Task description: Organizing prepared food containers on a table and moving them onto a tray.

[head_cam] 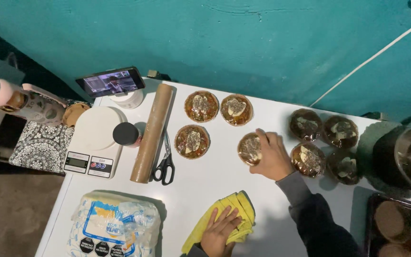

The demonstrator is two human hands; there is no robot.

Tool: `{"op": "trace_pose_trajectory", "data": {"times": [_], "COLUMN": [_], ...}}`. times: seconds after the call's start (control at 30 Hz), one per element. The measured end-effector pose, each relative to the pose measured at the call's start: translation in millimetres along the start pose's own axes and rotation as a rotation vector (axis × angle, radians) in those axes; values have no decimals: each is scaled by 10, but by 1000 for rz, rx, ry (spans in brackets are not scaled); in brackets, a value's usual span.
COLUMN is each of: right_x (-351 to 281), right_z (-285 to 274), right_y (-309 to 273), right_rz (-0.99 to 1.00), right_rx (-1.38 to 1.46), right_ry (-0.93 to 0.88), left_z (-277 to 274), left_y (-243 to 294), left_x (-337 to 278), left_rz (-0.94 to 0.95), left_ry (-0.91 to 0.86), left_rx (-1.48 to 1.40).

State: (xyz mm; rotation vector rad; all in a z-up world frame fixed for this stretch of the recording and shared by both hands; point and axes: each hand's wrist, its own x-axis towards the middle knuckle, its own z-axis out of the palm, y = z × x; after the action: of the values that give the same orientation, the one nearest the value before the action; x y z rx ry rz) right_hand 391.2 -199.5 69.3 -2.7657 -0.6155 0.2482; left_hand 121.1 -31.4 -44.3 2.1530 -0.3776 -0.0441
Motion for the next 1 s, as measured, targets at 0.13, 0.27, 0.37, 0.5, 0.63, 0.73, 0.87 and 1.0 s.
{"op": "trace_pose_trajectory", "data": {"times": [0.13,0.27,0.37,0.5,0.63,0.73,0.87,1.0], "right_x": [154,238,341,481,626,678,700,719], "right_z": [226,411,481,317,18,-41,30,-70], "right_y": [-365,-590,-346,893,1644,1764,1862,1777], "right_rz": [-95,-38,15,183,536,623,578,531], "right_rx": [183,248,196,26,-131,19,-196,-283], "right_ry": [146,158,93,234,289,199,146,62], "left_z": [23,31,6,15,142,183,-164,-245], "left_y": [-3,-16,-30,29,-10,96,670,839], "left_x": [-18,-4,13,14,51,248,988,1871], "left_rz": [33,31,-39,-49,-155,-145,3,-97], "left_ry": [29,14,-56,-57,75,291,349,518], "left_rx": [35,28,7,-51,-166,-481,-596,-495]}}
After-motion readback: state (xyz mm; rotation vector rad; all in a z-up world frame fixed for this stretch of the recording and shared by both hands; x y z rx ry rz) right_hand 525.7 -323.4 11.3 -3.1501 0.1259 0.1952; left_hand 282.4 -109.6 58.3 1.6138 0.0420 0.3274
